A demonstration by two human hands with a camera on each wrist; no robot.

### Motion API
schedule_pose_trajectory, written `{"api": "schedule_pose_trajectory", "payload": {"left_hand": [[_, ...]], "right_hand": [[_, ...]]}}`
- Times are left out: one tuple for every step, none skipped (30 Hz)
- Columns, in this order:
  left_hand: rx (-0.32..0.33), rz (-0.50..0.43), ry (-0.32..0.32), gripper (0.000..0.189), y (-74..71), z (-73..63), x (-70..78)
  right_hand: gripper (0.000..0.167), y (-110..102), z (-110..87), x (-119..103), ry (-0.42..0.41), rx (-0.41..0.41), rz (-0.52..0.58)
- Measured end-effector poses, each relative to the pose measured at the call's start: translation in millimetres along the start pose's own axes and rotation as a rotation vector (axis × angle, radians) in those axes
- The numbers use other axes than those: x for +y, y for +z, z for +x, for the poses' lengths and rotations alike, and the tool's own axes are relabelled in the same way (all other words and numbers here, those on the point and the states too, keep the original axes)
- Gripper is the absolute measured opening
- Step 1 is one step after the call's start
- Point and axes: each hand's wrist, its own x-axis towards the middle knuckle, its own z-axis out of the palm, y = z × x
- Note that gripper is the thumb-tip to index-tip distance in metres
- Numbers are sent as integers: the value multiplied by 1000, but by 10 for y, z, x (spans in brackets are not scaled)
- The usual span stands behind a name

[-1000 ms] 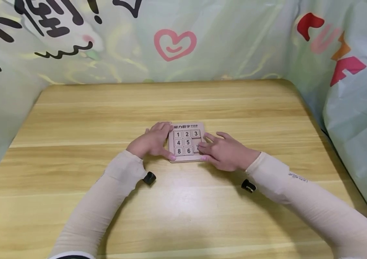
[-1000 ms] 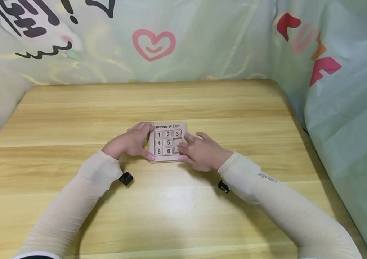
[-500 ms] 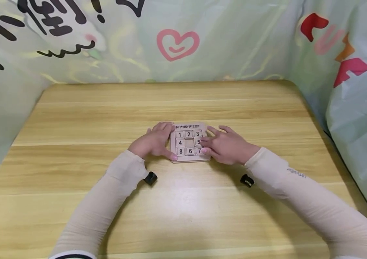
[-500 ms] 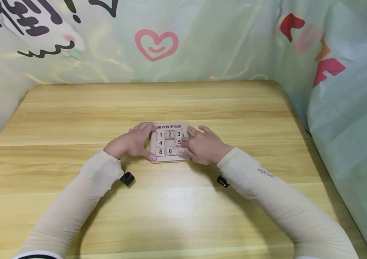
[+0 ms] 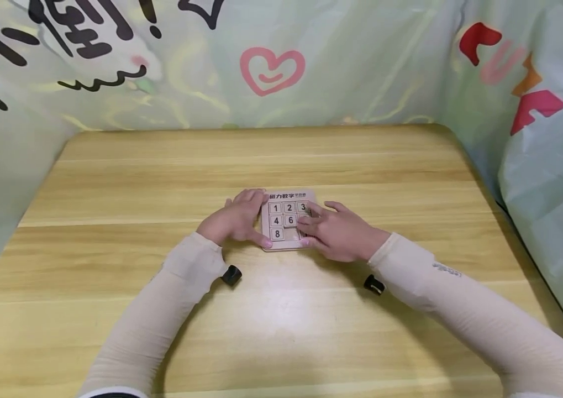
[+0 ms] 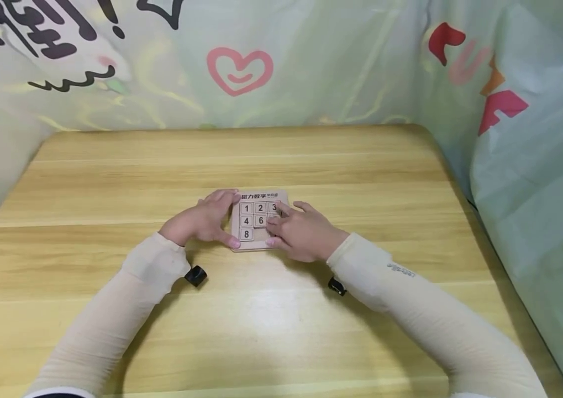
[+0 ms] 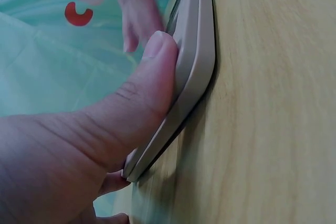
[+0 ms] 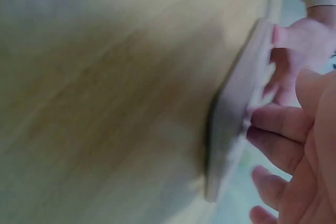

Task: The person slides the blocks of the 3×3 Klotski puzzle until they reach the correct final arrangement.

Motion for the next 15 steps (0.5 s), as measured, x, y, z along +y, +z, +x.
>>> {"api": "schedule_pose_trajectory", "payload": {"left_hand": [[1, 0, 1, 115, -2, -3, 4], [2, 2, 2, 115, -4, -4, 7], [3, 3, 4, 115, -10, -7, 11], [5, 4, 5, 114, -14, -10, 12], [5, 6, 4, 114, -16, -12, 12], [4, 5, 1, 114, -16, -12, 11], [4, 5, 0, 114, -13, -10, 7], [3, 4, 1, 114, -9, -9, 5], [2, 3, 3, 115, -3, -6, 2], [2, 1, 1, 115, 0, -4, 2], [1, -2, 0, 116, 4, -3, 3], [0, -4, 1, 116, 8, 0, 4], [-1, -3, 2, 117, 9, 1, 5], [0, -4, 2, 117, 10, 3, 7], [0, -5, 1, 117, 11, 5, 10]], "right_hand": [[43, -5, -35, -2, -11, 2, 0], [42, -10, -65, -10, -19, 2, 8], [42, -12, -86, -20, -30, 1, 18], [42, -8, -96, -29, -44, -4, 29], [43, 1, -95, -41, -56, -15, 46], [45, 10, -86, -51, -64, -31, 68], [46, 21, -71, -57, -72, -40, 87], [48, 30, -56, -60, -73, -39, 101], [49, 37, -45, -55, -70, -25, 100], [51, 38, -39, -47, -57, -11, 88], [51, 39, -38, -34, -36, 1, 73], [51, 37, -42, -18, -14, 10, 55], [51, 28, -52, -6, 5, 16, 38], [50, 17, -63, 5, 19, 13, 23], [49, 5, -75, 12, 22, 8, 12]]}}
